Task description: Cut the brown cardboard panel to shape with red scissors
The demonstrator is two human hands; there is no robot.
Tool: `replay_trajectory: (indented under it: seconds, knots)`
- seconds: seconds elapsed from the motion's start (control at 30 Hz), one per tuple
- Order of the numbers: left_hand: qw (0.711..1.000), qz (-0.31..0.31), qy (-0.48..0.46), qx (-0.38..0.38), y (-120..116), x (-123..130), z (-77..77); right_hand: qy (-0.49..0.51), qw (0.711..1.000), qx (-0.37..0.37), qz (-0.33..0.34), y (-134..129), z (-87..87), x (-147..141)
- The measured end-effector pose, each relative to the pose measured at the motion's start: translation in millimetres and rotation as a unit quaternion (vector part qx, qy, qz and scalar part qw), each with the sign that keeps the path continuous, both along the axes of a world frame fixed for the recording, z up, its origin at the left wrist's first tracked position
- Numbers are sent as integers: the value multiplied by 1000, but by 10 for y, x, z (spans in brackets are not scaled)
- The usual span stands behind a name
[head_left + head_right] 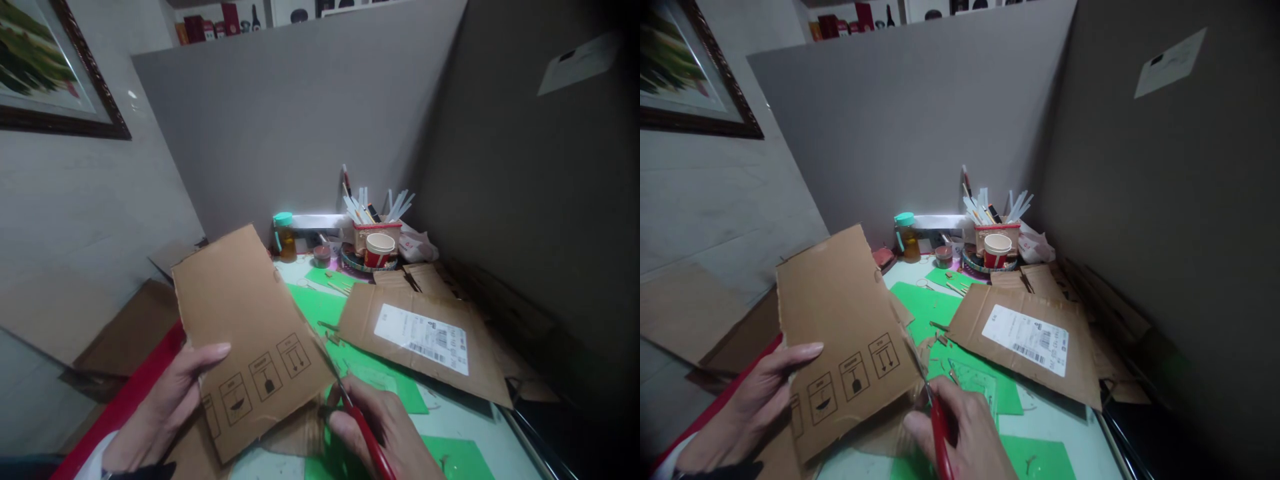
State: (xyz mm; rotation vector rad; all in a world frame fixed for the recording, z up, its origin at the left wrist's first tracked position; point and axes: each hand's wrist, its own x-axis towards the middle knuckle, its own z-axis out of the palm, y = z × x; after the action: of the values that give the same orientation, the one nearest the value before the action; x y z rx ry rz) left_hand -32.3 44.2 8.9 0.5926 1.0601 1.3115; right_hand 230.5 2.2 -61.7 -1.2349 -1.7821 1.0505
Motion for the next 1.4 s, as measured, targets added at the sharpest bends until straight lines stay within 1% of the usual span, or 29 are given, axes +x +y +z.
replay_trajectory:
  seconds: [0.13,0.23,0.37,0.5,0.57,0.63,0.7,0.8,0.93,1.03,1.13,1.27,1.4]
  knots:
    - [1000,3,2,15,-3,-4,-5,-19,1000,3,-23,-34,9,-31]
    - [1000,-1,8,27,1,-17,-19,-23,1000,3,-17,-53,24,-53]
    - [1000,-9,14,24,10,-38,-38,-16,1000,8,-18,-51,51,-40]
    - [999,-18,24,18,-12,-36,-49,-28,1000,-13,6,-35,142,27]
    - [999,-23,35,18,-37,-28,-53,-27,999,-15,19,-31,194,56]
    - [999,-37,37,15,-63,-25,-59,-16,1000,-8,18,-30,222,67]
    - [998,-49,36,6,-81,-25,-62,2,1000,1,15,-29,213,63]
    - [998,-47,34,1,-88,-16,-52,18,1000,14,11,-23,157,40]
    - [999,-46,24,15,-89,-1,-38,15,1000,23,2,-28,96,8]
    - [998,-31,45,25,-89,-26,-55,7,1000,18,-2,-43,95,-8]
    - [997,-32,64,21,-82,-67,-68,-10,1000,1,17,-43,109,-6]
    - [997,-50,56,17,-89,-71,-32,-31,999,-23,21,-25,163,26]
    - [998,-61,31,19,-131,8,24,-14,999,-17,42,-38,274,59]
